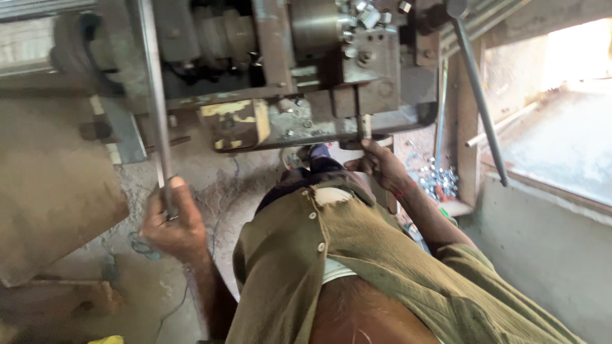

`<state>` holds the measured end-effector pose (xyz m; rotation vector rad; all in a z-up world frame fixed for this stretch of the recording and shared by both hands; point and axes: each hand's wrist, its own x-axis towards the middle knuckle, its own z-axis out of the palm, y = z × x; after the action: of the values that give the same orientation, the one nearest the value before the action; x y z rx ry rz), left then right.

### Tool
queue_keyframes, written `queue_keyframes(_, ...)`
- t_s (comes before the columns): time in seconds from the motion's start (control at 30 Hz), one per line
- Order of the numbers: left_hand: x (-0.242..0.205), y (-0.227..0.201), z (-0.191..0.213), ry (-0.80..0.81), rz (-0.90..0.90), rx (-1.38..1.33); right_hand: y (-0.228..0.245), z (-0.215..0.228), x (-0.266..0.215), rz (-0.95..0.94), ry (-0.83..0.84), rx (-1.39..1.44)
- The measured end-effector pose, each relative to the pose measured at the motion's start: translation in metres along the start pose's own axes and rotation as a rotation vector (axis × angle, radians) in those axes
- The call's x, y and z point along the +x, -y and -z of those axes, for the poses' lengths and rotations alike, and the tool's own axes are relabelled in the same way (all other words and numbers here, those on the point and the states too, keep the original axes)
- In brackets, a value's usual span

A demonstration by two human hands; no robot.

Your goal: The person operates a metal lathe, using a long metal rod to control the machine's movement while holding a small metal part against the rotating tool. They repeatedly adjust the part and the machine controls, then remove the finished piece and place it on a pile of similar metal components.

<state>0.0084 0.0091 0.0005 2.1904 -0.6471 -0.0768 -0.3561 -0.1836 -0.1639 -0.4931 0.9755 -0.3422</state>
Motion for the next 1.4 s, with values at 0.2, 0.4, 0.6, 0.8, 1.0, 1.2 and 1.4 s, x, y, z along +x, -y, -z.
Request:
queue_keyframes(0.2, 0.015, 0.028, 0.000, 0.241, 0.158, -0.393, -0.022, -0.035, 0.020, 0.034, -0.286, -0.293)
queue_keyframes(0.4, 0.033, 0.056, 0.015, 0.115, -0.005, -0.585, -0.072, -0.024, 0.101, 0.134, -0.319, -0.503)
queue_keyframes(0.6, 0.039, 0.108, 0.038, -0.162, 0.140, -0.387, -0.081, -0.024, 0.129, 0.115, -0.644, -0.644)
queue_keyframes(0.8, 0.014, 0.227, -0.002, -0.185, 0.577, -0.383, -0.034, 0.008, 0.088, 0.172, -0.668, -0.580)
queue_keyframes(1.0, -0.107, 0.329, -0.005, -0.082, 0.647, 0.120, 0.003, 0.011, 0.030, 0.402, -0.465, -2.116)
queue_keyframes(1.2, -0.190, 0.292, 0.016, 0.282, 1.269, 0.234, -0.021, -0.014, 0.054, 0.387, -0.260, -1.372)
queue_keyframes(1.4, -0.156, 0.280, -0.014, 0.263, 0.900, 0.130, -0.056, -0.044, 0.075, 0.178, -0.153, -0.802)
